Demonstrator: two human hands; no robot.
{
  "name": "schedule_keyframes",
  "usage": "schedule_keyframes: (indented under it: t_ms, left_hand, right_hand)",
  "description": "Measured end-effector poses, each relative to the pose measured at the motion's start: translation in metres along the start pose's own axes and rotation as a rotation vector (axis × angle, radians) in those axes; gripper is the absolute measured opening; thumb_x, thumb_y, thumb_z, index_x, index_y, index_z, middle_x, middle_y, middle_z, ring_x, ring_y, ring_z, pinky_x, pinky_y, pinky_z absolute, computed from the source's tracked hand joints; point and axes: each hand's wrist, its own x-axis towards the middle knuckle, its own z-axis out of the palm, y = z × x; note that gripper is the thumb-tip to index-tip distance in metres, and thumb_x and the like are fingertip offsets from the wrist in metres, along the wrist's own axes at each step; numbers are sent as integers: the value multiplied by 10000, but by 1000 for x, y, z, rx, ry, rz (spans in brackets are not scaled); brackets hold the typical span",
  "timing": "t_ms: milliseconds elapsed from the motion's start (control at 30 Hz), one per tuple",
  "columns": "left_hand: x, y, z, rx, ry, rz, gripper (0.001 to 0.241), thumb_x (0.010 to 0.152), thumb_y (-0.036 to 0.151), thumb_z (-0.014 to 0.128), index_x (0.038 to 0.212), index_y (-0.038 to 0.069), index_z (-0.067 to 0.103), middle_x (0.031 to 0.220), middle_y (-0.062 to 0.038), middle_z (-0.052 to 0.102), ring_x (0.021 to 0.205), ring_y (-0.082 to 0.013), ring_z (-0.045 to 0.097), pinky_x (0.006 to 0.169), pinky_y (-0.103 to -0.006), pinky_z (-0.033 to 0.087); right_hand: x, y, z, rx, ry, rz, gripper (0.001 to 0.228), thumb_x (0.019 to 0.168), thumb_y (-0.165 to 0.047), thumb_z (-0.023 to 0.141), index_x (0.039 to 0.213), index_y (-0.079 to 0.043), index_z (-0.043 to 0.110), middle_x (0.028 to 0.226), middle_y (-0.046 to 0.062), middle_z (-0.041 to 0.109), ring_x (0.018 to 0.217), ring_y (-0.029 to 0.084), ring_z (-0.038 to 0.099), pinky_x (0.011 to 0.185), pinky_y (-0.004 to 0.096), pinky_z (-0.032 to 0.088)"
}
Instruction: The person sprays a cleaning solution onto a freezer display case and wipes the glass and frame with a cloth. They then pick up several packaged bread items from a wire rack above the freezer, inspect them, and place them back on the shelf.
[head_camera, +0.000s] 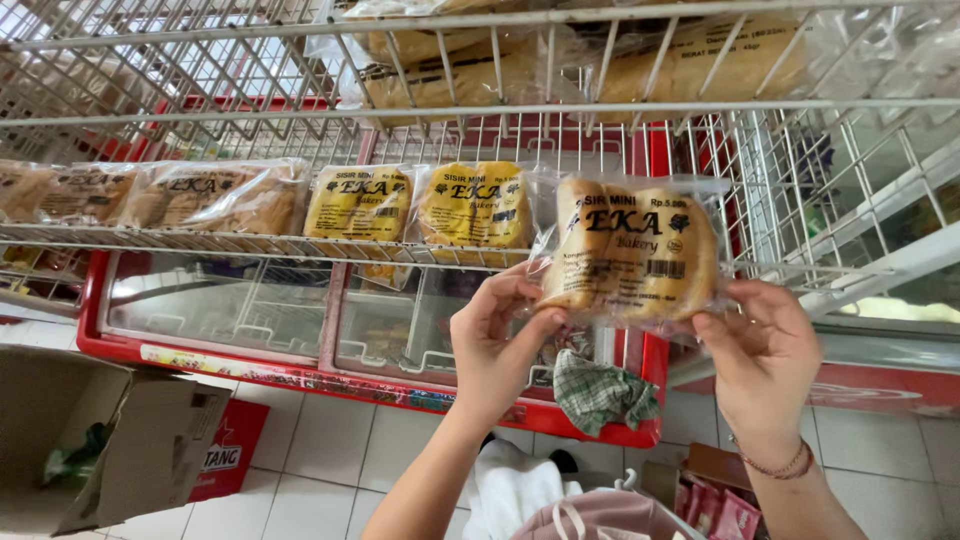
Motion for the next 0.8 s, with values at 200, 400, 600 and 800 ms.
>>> schedule_keyframes:
  t_ms: [200, 400, 600, 800]
  left_hand:
    - [17, 26, -1, 194, -127, 48, 438, 907, -80, 726, 1329, -42, 614, 1484, -163, 588, 1319, -157, 599, 1111, -329, 530]
    - [42, 49, 4, 554, -87, 181, 354, 896, 28, 774, 1240, 16, 694, 1298, -120, 707, 1113, -179, 737, 967, -309, 590]
    - [63, 55, 6, 687, -57, 272, 276, 855, 56, 806, 1122, 32, 741, 1075, -99, 694, 913, -208, 692, 819, -331, 563]
    - [82, 55, 12, 696, -50, 163, 250, 818, 44, 775, 1062, 22, 721, 962, -83, 722, 696, -205, 651, 682, -336, 539]
  right_hand:
    - [21, -13, 1, -49, -144, -158, 392, 926, 63, 710, 1307, 70, 614, 1331, 179, 655, 1188, 252, 704, 996, 375, 614]
    - [43, -28, 11, -351, -138, -308, 327, 877, 29, 734, 1197, -6, 682, 1256, 153, 664, 1057, 198, 704, 812, 280, 582]
    - [57, -30, 11, -646, -104, -386, 164, 1051, 11, 750, 1212, -18, 755, 1129, 101, 718, 925, 126, 731, 808, 200, 591]
    - [67, -28, 14, -796, -38, -433, 149, 1023, -29, 821, 1167, -36, 783, 1087, 86, 759, 875, 132, 718, 768, 216, 550]
